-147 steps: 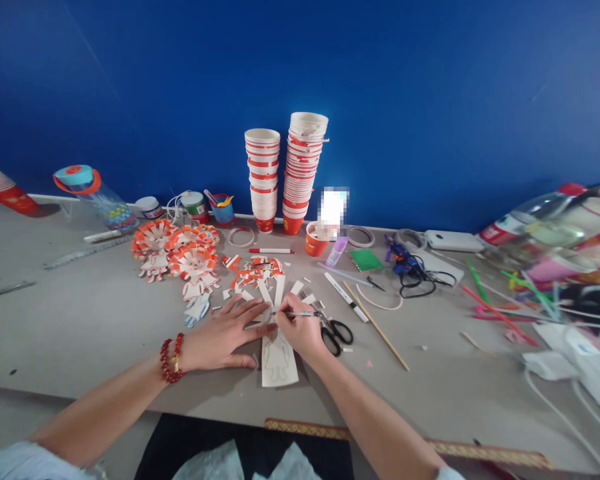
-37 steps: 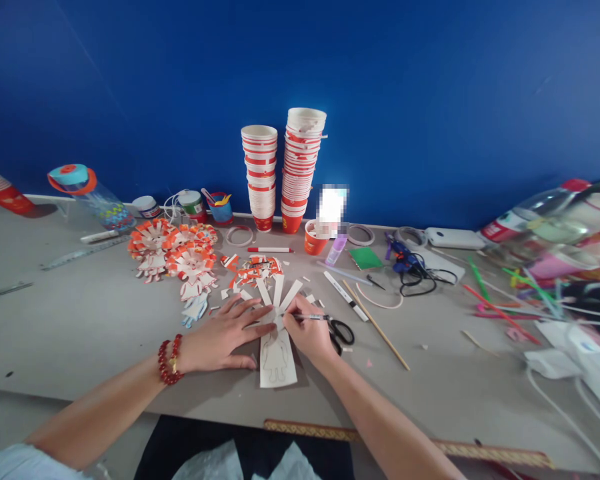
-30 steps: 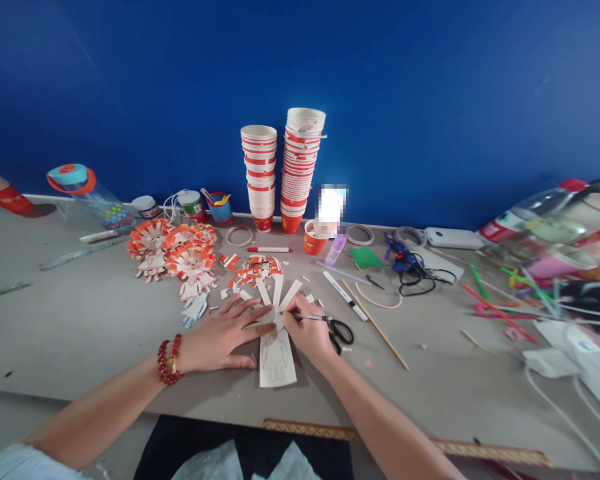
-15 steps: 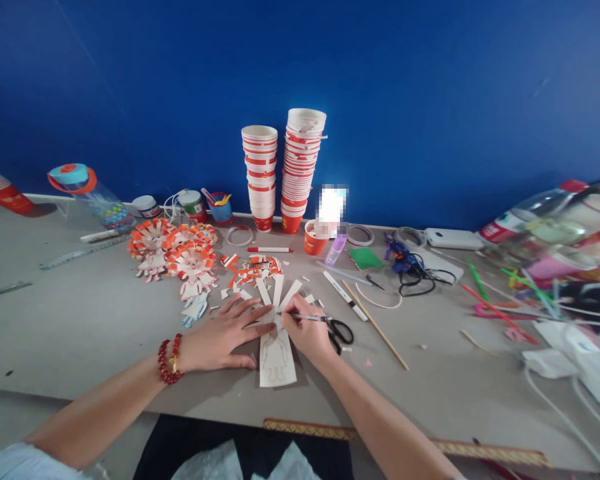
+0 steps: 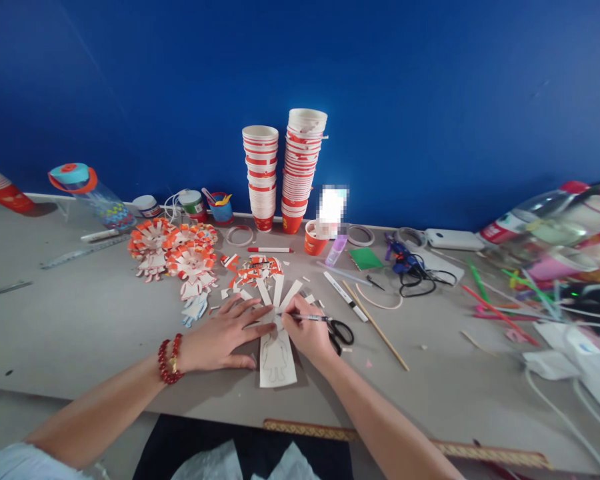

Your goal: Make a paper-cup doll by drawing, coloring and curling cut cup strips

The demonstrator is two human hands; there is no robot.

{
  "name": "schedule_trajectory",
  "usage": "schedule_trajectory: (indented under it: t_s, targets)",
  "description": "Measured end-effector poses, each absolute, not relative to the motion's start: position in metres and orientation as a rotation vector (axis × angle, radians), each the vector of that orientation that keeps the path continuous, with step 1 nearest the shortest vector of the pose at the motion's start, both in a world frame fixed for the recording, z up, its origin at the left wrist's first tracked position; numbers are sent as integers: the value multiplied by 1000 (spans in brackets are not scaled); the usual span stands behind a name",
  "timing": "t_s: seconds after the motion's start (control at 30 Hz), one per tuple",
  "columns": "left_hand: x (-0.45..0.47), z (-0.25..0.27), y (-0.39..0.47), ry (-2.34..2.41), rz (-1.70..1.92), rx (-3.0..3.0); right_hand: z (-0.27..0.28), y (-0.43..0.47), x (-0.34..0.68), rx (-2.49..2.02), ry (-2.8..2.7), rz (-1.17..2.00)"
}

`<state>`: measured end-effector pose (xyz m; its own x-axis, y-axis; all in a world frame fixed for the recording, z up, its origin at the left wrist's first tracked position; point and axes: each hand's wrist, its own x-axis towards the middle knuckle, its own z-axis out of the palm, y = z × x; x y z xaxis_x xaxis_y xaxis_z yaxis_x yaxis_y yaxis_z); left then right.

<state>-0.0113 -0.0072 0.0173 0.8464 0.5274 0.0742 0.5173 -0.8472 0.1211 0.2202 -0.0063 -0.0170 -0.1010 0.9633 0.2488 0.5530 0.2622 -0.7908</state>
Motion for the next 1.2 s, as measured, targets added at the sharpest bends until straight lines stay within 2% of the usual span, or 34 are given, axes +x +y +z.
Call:
schedule_trajectory:
  t_s: [1.2]
  targets:
    - [-11, 18, -7, 827, 157, 2912, -12, -7, 218, -1346, -1669, 726]
